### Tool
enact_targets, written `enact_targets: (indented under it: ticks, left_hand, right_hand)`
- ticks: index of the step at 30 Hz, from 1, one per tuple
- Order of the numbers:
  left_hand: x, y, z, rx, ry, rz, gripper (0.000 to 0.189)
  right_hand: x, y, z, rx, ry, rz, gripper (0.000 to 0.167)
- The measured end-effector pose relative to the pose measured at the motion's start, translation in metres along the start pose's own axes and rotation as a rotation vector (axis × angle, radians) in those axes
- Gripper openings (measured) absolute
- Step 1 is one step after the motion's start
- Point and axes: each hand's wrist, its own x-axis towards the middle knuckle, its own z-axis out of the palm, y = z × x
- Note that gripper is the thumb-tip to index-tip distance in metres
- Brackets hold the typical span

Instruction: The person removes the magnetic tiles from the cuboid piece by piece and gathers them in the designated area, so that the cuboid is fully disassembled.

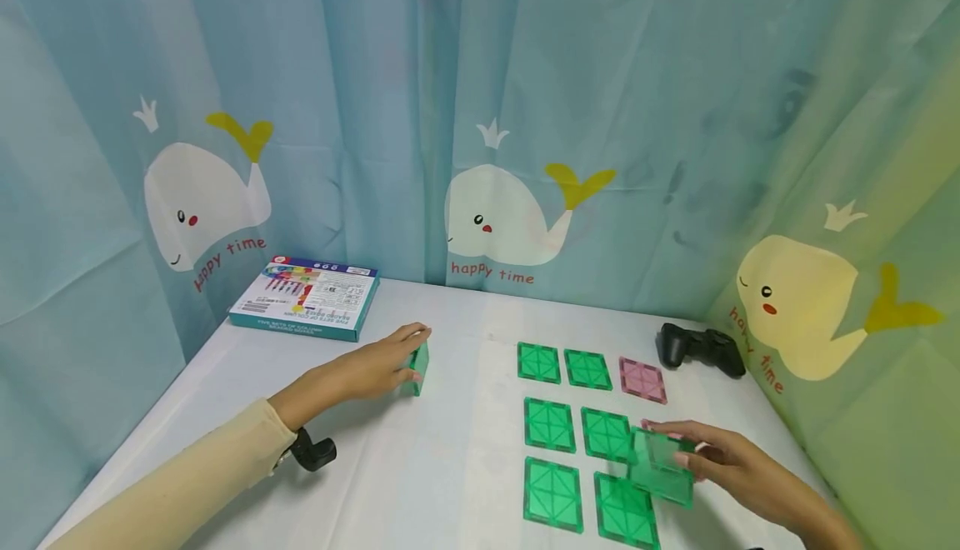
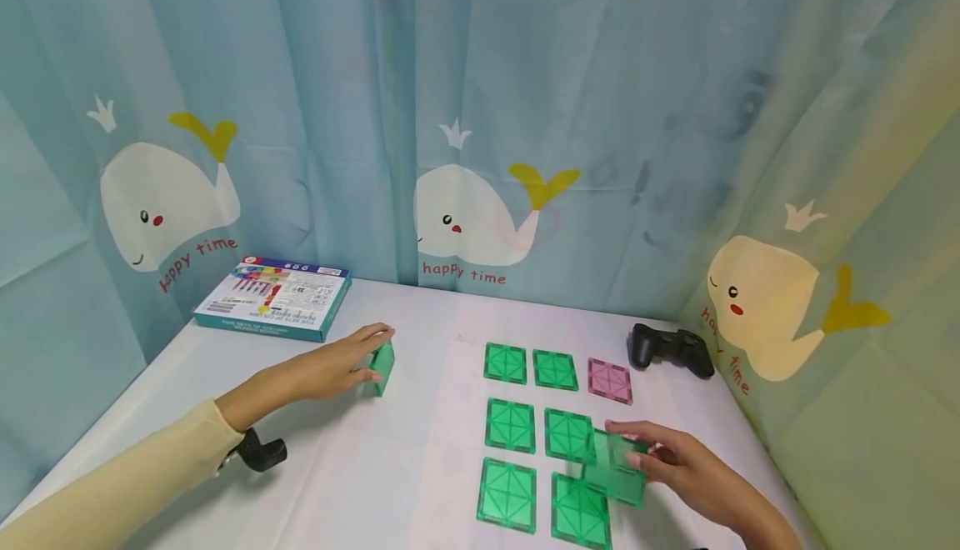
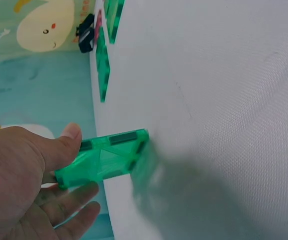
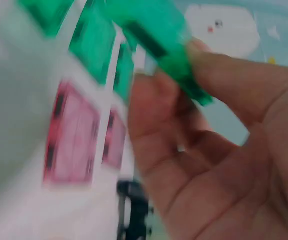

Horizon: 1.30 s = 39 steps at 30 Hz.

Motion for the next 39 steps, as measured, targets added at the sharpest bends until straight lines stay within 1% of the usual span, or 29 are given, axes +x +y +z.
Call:
enact_targets:
  ticks: [2, 4, 6, 9, 10, 11, 12, 13, 15, 17, 18, 19, 21, 22, 24, 30, 34, 37, 39]
  left_hand:
    - [-0.001, 0.000, 0.000, -0.005, 0.005, -0.006, 0.076]
    - [-0.001, 0.000, 0.000, -0.009, 0.007, -0.005, 0.076]
    - [-0.001, -0.001, 0.000, -0.014, 0.006, -0.004, 0.076]
    - [-0.001, -0.002, 0.001, -0.016, 0.005, 0.001, 0.076]
    - [-0.001, -0.003, 0.001, -0.015, 0.002, -0.003, 0.077]
    - [0.000, -0.003, 0.002, -0.015, 0.005, -0.001, 0.076]
    - [0.000, -0.003, 0.002, -0.014, 0.007, 0.002, 0.076]
    - [0.000, -0.004, 0.002, -0.012, 0.007, 0.001, 0.076]
    - [0.000, -0.004, 0.003, -0.009, 0.005, -0.004, 0.076]
    - [-0.001, -0.004, 0.003, -0.003, 0.004, -0.008, 0.076]
    - [-0.001, -0.004, 0.003, -0.002, 0.005, -0.008, 0.076]
    - [-0.001, -0.004, 0.003, -0.001, 0.003, -0.011, 0.077]
    - [-0.001, -0.004, 0.003, -0.004, 0.007, -0.001, 0.076]
    - [-0.001, -0.004, 0.004, -0.003, 0.008, 0.002, 0.076]
    - [-0.001, -0.004, 0.004, -0.003, 0.010, 0.010, 0.076]
    - [-0.002, -0.005, 0.004, -0.001, 0.015, 0.031, 0.075]
    - [-0.001, -0.004, 0.004, -0.004, 0.011, 0.018, 0.076]
    - [0.000, -0.003, 0.003, 0.000, 0.010, 0.008, 0.077]
    - [0.001, -0.002, 0.003, 0.002, 0.010, 0.007, 0.076]
  right_hand:
    - [-0.016, 0.011, -0.008, 0.057, -0.080, 0.083, 0.039]
    - [-0.028, 0.021, -0.014, 0.079, -0.148, 0.135, 0.038]
    - [-0.037, 0.031, -0.017, 0.099, -0.195, 0.152, 0.040]
    - [-0.042, 0.044, -0.015, 0.073, -0.201, 0.162, 0.040]
    - [-0.042, 0.048, -0.013, 0.061, -0.187, 0.182, 0.039]
    - [-0.042, 0.052, -0.012, 0.028, -0.186, 0.201, 0.038]
    - [-0.041, 0.055, -0.009, -0.021, -0.159, 0.222, 0.035]
    - [-0.040, 0.057, -0.004, -0.072, -0.118, 0.257, 0.032]
    - [-0.038, 0.059, 0.007, -0.184, -0.029, 0.340, 0.034]
    - [-0.034, 0.057, 0.017, -0.293, 0.048, 0.432, 0.037]
    - [-0.033, 0.055, 0.024, -0.337, 0.102, 0.470, 0.040]
    - [-0.031, 0.053, 0.027, -0.369, 0.127, 0.504, 0.039]
    - [-0.029, 0.049, 0.032, -0.422, 0.149, 0.540, 0.036]
    - [-0.028, 0.047, 0.033, -0.443, 0.151, 0.548, 0.035]
    - [-0.027, 0.045, 0.034, -0.450, 0.148, 0.556, 0.032]
    - [-0.028, 0.042, 0.030, -0.407, 0.123, 0.553, 0.029]
    - [-0.027, 0.040, 0.027, -0.401, 0.111, 0.560, 0.030]
    - [-0.018, 0.029, 0.024, -0.425, 0.115, 0.570, 0.032]
    - [-0.008, 0.020, 0.022, -0.429, 0.128, 0.510, 0.036]
